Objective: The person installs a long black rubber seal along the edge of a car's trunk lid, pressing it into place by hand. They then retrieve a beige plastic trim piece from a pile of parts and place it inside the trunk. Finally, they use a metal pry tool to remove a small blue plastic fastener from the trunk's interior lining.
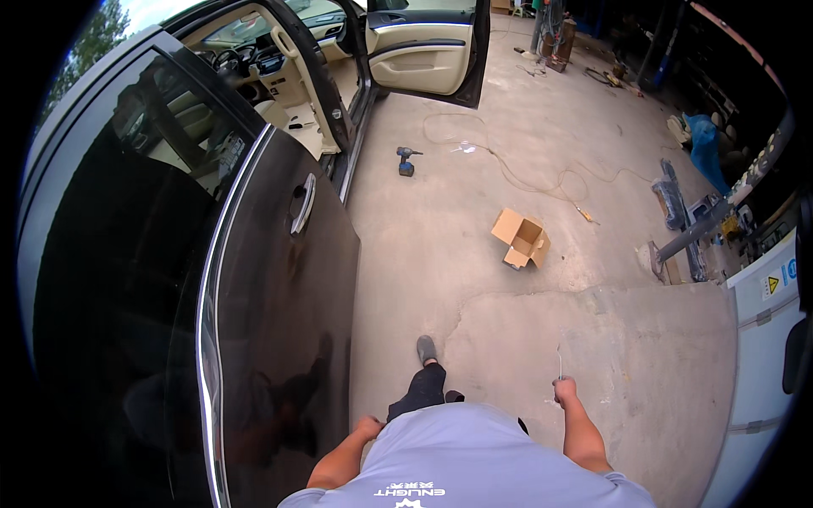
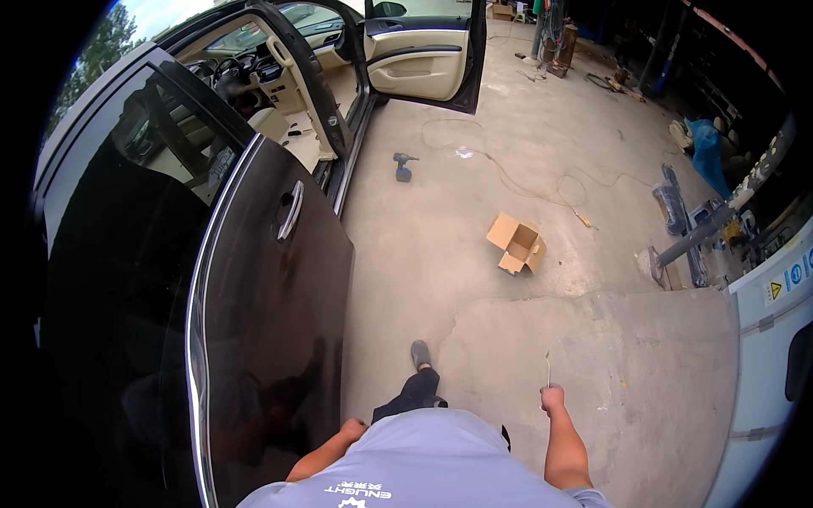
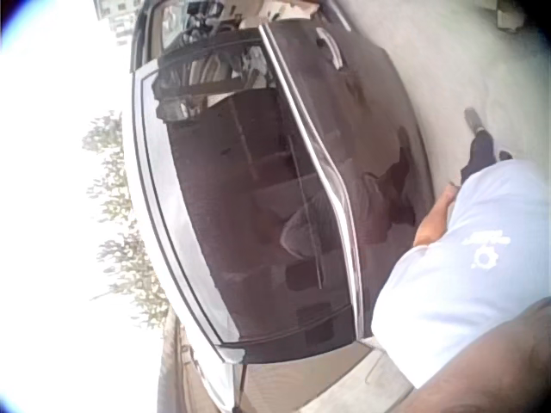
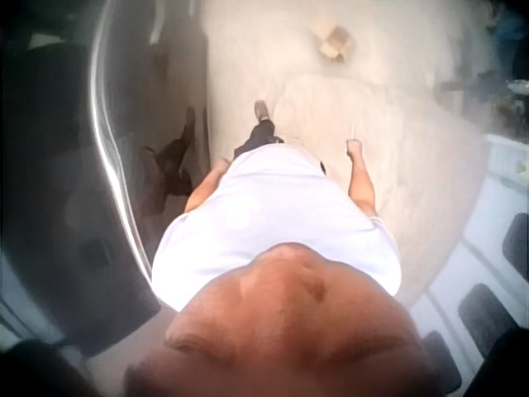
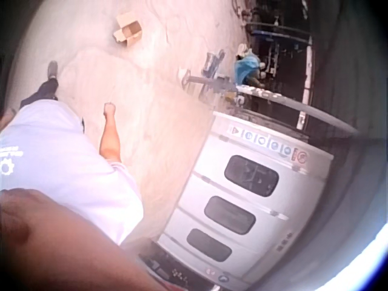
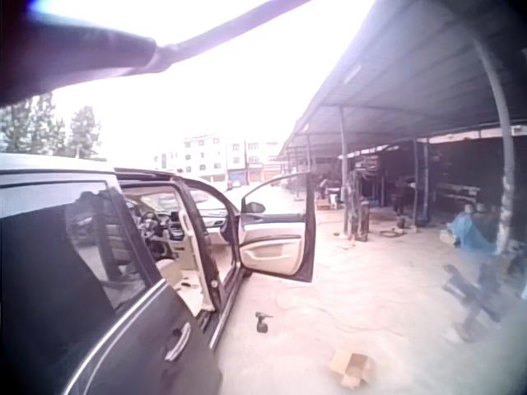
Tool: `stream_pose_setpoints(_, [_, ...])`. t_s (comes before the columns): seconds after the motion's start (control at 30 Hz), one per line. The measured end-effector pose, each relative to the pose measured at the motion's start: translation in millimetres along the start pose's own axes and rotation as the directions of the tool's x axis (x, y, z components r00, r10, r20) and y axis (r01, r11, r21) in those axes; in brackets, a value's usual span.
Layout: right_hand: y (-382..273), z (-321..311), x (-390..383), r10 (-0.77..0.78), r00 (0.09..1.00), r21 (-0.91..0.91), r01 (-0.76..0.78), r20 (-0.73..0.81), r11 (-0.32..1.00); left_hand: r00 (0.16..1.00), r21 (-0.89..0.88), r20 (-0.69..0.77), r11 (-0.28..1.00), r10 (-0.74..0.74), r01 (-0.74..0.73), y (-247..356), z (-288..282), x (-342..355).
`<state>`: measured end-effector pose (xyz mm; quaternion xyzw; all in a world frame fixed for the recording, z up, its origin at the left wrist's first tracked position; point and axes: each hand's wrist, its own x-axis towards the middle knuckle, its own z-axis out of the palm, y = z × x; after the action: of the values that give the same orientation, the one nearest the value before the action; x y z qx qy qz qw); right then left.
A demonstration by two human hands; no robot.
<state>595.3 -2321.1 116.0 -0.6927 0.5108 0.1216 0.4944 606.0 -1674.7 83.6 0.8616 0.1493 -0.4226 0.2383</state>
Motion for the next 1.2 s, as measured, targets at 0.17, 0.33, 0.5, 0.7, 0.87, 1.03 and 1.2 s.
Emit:
stream_pose_setpoints(0.17, [-45.9, 81.9, 36.4, 0.241, 0.964, 0.007, -0.243, 0.111, 0.97, 0.973, 0.125, 0.176, 0.983, -0.152, 0.131, 114.4, -120.4, 89.9])
stream_pose_setpoints(0.33, [-135.2, 126.4, 16.6, 0.001, 0.96, -0.535, 0.155, 0.279, 0.831, 0.99, 0.038, -0.12, 0.997, 0.067, -0.062, 199.2, -243.9, 202.5])
stream_pose_setpoints(0.5, [-192.4, 162.4, 102.3, 0.07, 0.951, -0.546, 0.112, 0.301, 0.83, 0.957, -0.237, -0.275, 0.958, 0.095, -0.163, 310.0, -361.7, 300.3])
stream_pose_setpoints(0.7, [-369.1, 209.4, 267.7, 0.21, 0.941, -0.496, -0.052, 0.267, 0.867, 0.969, -0.358, -0.219, 0.934, -0.112, 0.027, 333.8, -376.7, 403.1])
stream_pose_setpoints(0.87, [-631.2, 245.5, 415.3, -0.022, 0.985, -0.234, 0.063, 0.172, 0.97, 0.974, 0.273, 0.222, 0.962, -0.031, -0.032, 325.4, -388.3, 429.0])
stream_pose_setpoints(1.03, [-877.8, 298.2, 508.0, -0.349, 0.921, -0.272, 0.385, 0.173, 0.882, 0.961, -0.489, -0.027, 0.843, -0.274, 0.227, 416.3, -473.4, 477.9])
stream_pose_setpoints(1.2, [-1086.5, 410.1, 476.7, -0.368, 0.824, -0.062, 0.434, 0.432, 0.899, 0.95, -0.525, -0.134, 0.833, -0.284, 0.175, 512.2, -564.4, 559.3])
